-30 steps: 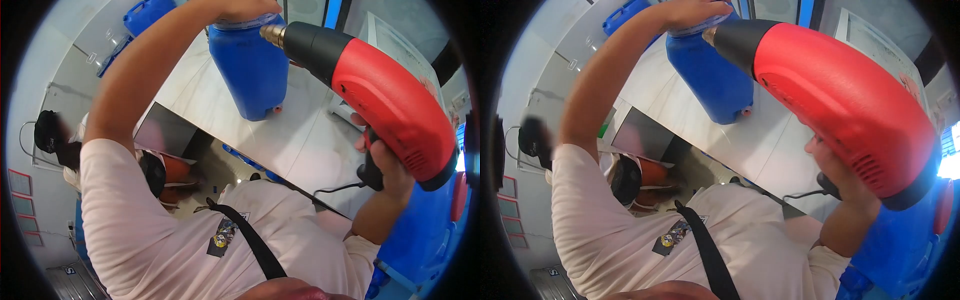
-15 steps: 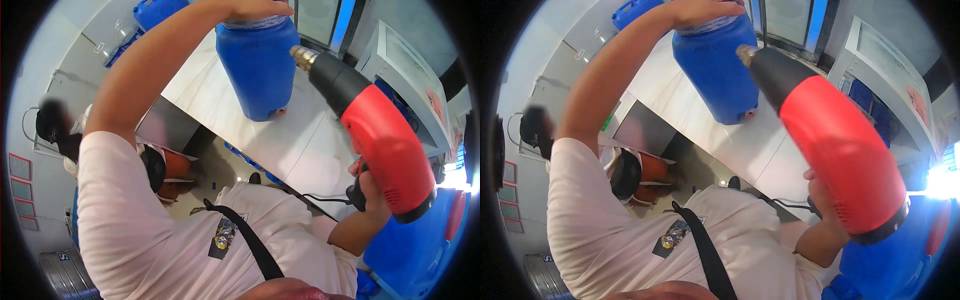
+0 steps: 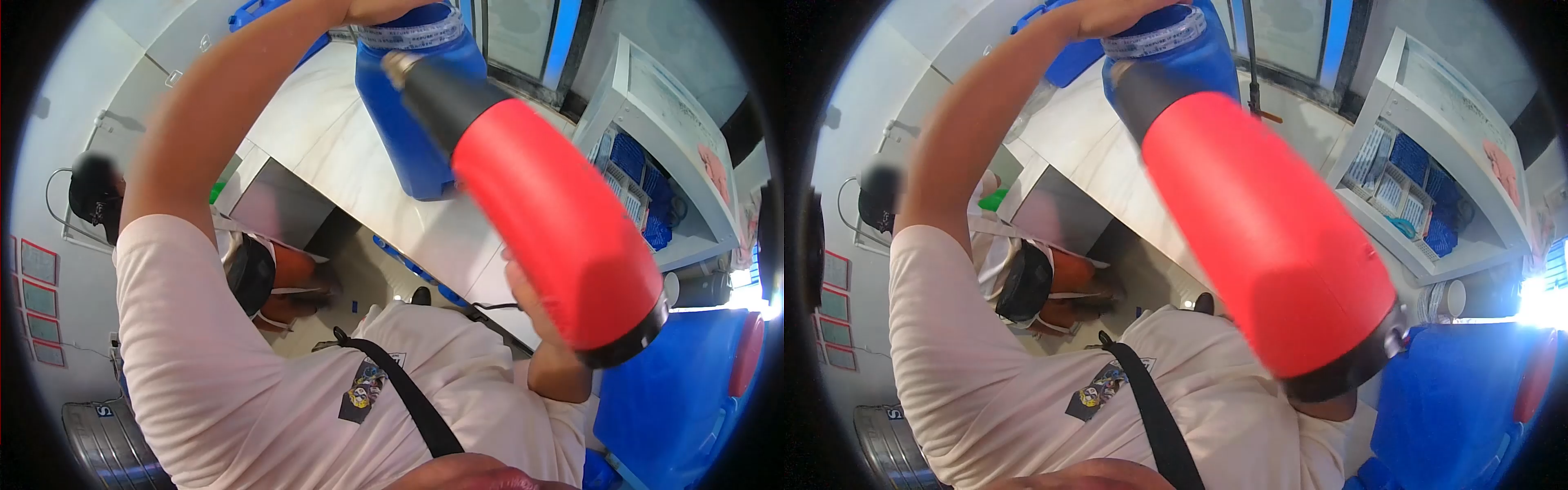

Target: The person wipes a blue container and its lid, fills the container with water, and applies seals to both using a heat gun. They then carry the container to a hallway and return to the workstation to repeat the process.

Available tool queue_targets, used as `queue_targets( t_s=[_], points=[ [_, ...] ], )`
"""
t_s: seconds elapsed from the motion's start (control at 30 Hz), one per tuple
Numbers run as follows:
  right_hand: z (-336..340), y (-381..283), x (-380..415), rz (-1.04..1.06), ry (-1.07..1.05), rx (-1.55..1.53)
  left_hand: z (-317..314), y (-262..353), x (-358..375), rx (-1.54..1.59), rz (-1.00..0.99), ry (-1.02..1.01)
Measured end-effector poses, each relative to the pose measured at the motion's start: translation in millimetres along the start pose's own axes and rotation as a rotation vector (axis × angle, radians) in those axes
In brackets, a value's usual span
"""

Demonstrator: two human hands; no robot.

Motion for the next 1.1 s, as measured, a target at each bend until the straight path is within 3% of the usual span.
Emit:
queue_targets(
  t_s=[0.03,0.1,0.2,0.27,0.3,0.33,0.4,0.43,0.47,0.63,0.67,0.87,1.1],
  points=[
    [1,2,-1,0.006,0.017,-0.097,0,-1,4,0.025,-0.001,0.0],
    [21,34,7,-0.224,0.101,-0.226,1,-6,8,0.103,-0.015,-0.004],
    [37,52,18,-0.396,0.185,-0.487,4,-11,13,0.158,-0.042,-0.016],
    [40,43,14,-0.28,0.144,-0.401,1,-5,15,0.01,-0.127,-0.001],
    [40,37,13,-0.226,0.126,-0.357,2,3,15,-0.29,-0.264,0.056],
    [40,31,12,-0.171,0.111,-0.313,0,8,15,-0.29,-0.273,0.056],
    [46,36,13,-0.26,0.215,-0.384,-9,20,18,-0.341,-0.328,0.04],
    [50,38,14,-0.291,0.25,-0.407,-22,4,6,-0.371,-0.381,0.175],
    [60,48,19,-0.337,0.33,-0.408,-24,6,4,-0.368,-0.383,0.175],
    [81,83,49,-0.349,0.59,-0.484,-26,11,11,-0.226,-0.237,0.077],
    [81,85,49,-0.355,0.585,-0.488,-27,14,11,-0.247,-0.193,0.006],
    [83,86,44,-0.32,0.562,-0.528,-28,22,7,-0.317,-0.061,0.009],
    [73,63,40,-0.362,0.369,-0.483,-21,23,4,-0.283,0.053,-0.111]
  ],
)
Point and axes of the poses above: each hand's wrist, its own x-axis away from the middle knuckle, its own z-axis out of the back of the hand, y = z × x, the point moved 7 cm from there along -x, towards the middle knuckle, and after that the axes turned 9 degrees about -x, right-handed, at the moved point
